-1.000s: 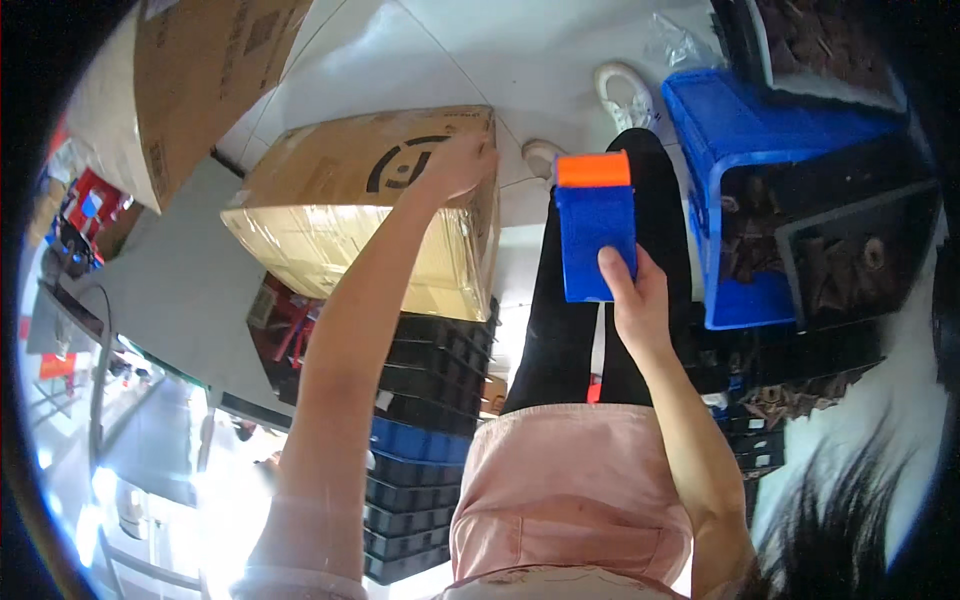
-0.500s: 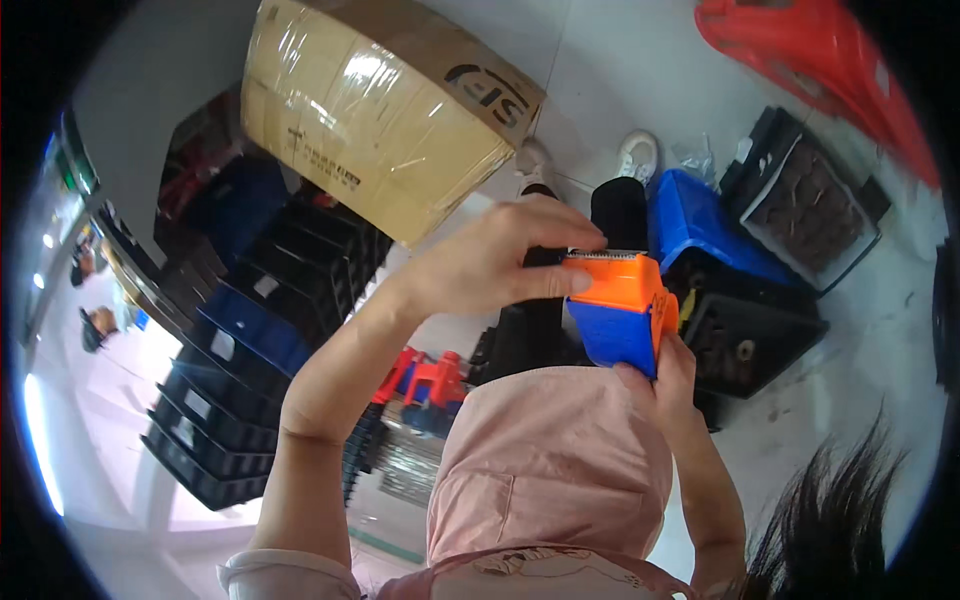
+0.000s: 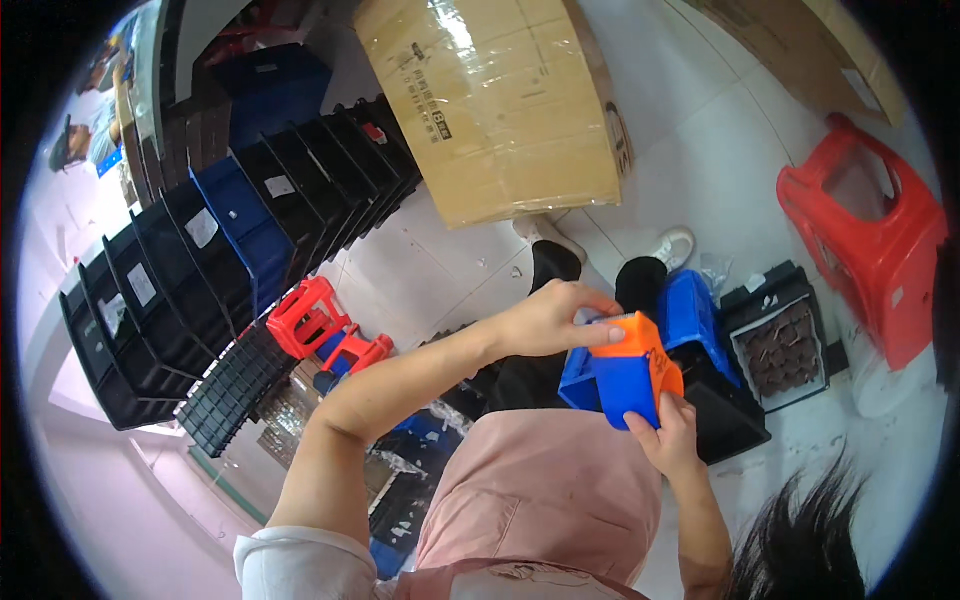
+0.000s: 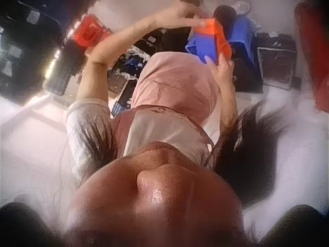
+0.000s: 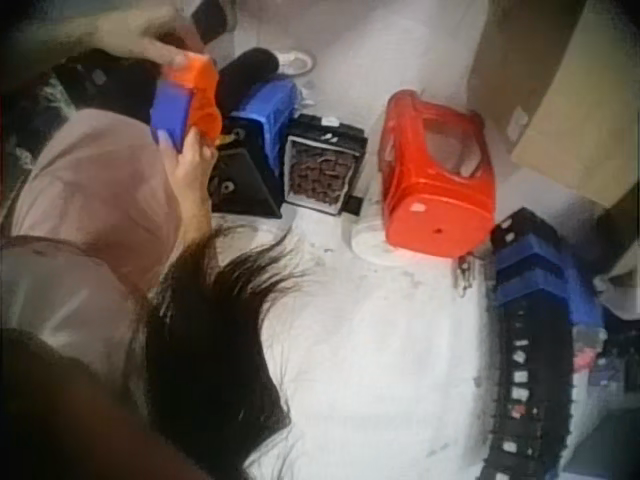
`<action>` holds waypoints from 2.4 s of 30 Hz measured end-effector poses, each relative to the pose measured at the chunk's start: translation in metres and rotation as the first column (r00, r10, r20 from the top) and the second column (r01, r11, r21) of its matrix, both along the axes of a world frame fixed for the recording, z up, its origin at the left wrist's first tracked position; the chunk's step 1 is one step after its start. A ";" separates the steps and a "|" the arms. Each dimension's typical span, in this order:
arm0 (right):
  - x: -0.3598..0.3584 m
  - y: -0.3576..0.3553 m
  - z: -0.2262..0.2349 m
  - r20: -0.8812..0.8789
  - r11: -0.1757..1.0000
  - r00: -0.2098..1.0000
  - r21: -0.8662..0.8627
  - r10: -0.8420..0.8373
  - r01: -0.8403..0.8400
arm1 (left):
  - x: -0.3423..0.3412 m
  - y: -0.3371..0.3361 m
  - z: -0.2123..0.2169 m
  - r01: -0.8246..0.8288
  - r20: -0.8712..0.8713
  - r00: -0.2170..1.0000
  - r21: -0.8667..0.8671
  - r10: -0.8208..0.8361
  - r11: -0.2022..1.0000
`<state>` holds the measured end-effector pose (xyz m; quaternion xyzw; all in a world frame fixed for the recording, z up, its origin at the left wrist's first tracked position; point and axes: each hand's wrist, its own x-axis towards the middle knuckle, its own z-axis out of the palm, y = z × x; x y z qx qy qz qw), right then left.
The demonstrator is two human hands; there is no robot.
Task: Packing an item into a cardboard box with foam padding and sealing it with adhesive tape.
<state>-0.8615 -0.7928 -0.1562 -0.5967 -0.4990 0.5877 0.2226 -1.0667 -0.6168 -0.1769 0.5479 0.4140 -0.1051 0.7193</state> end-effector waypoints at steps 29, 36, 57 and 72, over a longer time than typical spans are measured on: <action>-0.142 0.035 0.070 -0.223 0.896 0.971 -0.444 -0.084 -0.024 | -0.157 0.002 0.034 0.131 -0.030 0.990 -0.179 -0.138 0.975; -0.117 0.047 0.085 -0.269 0.885 0.959 -0.463 -0.092 -0.045 | -0.144 -0.010 0.045 -0.070 -0.024 0.998 -0.341 0.066 0.938; -0.203 0.150 0.107 -0.124 0.924 0.948 -0.293 -0.291 0.245 | -0.178 0.177 0.053 0.031 0.214 0.973 -0.510 0.091 0.860; -0.187 0.178 0.130 0.002 0.997 1.000 0.076 0.012 -0.012 | -0.177 0.219 0.085 0.178 0.473 0.881 -0.341 0.005 0.923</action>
